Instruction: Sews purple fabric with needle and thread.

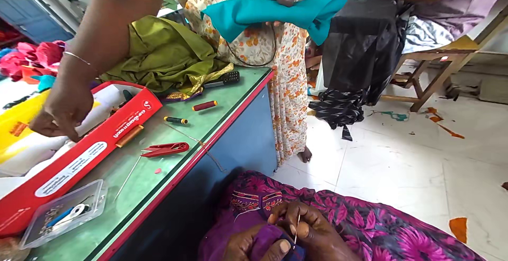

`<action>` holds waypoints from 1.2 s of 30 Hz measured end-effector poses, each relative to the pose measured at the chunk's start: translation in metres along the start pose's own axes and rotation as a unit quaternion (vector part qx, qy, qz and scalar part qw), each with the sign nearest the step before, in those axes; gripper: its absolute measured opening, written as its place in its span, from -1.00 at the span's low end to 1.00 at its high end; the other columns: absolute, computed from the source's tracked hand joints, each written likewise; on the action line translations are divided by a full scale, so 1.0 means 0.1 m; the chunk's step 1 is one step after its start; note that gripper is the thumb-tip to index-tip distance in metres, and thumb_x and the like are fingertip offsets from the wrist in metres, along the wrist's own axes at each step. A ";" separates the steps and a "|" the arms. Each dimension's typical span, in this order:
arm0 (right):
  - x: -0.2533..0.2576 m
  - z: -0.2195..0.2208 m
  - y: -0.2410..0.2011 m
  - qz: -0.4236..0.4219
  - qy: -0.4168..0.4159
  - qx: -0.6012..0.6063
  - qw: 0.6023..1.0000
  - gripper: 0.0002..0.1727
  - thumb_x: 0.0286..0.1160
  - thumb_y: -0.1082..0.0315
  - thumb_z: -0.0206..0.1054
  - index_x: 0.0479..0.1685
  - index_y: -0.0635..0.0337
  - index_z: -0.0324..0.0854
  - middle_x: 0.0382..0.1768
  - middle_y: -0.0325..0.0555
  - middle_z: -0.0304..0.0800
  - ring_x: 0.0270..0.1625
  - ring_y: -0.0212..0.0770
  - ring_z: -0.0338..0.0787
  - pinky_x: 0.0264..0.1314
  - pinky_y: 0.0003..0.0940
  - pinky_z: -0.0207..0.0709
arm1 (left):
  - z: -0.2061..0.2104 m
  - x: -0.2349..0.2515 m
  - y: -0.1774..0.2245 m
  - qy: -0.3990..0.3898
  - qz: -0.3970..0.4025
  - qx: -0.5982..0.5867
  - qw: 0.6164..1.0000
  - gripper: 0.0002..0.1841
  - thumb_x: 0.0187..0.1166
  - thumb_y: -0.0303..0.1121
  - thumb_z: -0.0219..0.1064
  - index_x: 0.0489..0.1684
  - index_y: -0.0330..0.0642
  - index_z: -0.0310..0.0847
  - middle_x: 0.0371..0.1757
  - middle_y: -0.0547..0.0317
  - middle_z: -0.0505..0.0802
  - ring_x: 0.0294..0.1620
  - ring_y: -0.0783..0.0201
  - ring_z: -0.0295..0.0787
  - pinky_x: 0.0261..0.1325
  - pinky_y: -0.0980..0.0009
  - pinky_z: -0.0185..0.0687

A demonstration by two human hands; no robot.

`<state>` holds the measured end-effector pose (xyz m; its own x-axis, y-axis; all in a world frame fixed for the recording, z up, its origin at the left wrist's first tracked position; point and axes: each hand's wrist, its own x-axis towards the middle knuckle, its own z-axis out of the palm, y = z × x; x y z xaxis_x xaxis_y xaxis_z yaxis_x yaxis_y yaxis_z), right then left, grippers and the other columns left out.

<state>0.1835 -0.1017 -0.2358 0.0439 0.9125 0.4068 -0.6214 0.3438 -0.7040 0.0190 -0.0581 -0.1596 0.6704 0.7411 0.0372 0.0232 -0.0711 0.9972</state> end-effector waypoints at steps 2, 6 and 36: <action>-0.01 0.00 0.00 0.004 0.007 0.009 1.000 -0.82 0.64 0.02 0.31 -0.10 -0.22 0.78 0.18 -0.49 0.81 0.38 -0.52 0.66 0.44 -0.55 0.48 | 0.02 0.00 0.00 0.000 -0.006 0.008 1.000 -0.90 0.48 -0.58 0.36 -0.24 -0.21 0.77 -0.32 0.62 0.86 -0.26 0.78 0.74 -0.08 0.67 0.70; -0.01 -0.01 -0.01 0.001 0.001 -0.005 1.000 -0.80 0.66 0.01 0.29 -0.09 -0.20 0.78 0.20 -0.47 0.80 0.38 -0.52 0.66 0.45 -0.54 0.47 | 0.04 0.00 0.00 0.001 -0.011 0.015 1.000 -0.91 0.46 -0.59 0.36 -0.25 -0.24 0.77 -0.35 0.61 0.86 -0.27 0.78 0.74 -0.10 0.68 0.69; -0.01 -0.09 -0.04 -0.028 0.073 0.037 0.996 -0.81 0.60 0.03 0.34 -0.08 -0.26 0.85 0.06 -0.53 0.85 0.25 -0.51 0.74 0.35 -0.55 0.56 | 0.00 -0.02 -0.03 -0.024 -0.022 0.033 0.999 -0.94 0.49 -0.55 0.37 -0.27 -0.29 0.77 -0.35 0.53 0.86 -0.27 0.76 0.74 -0.09 0.67 0.68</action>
<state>0.1927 -0.1015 -0.2388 0.1898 0.9171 0.3506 -0.6711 0.3818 -0.6355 0.0181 -0.0594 -0.1630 0.7019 0.7122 -0.0111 0.1019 -0.0849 0.9912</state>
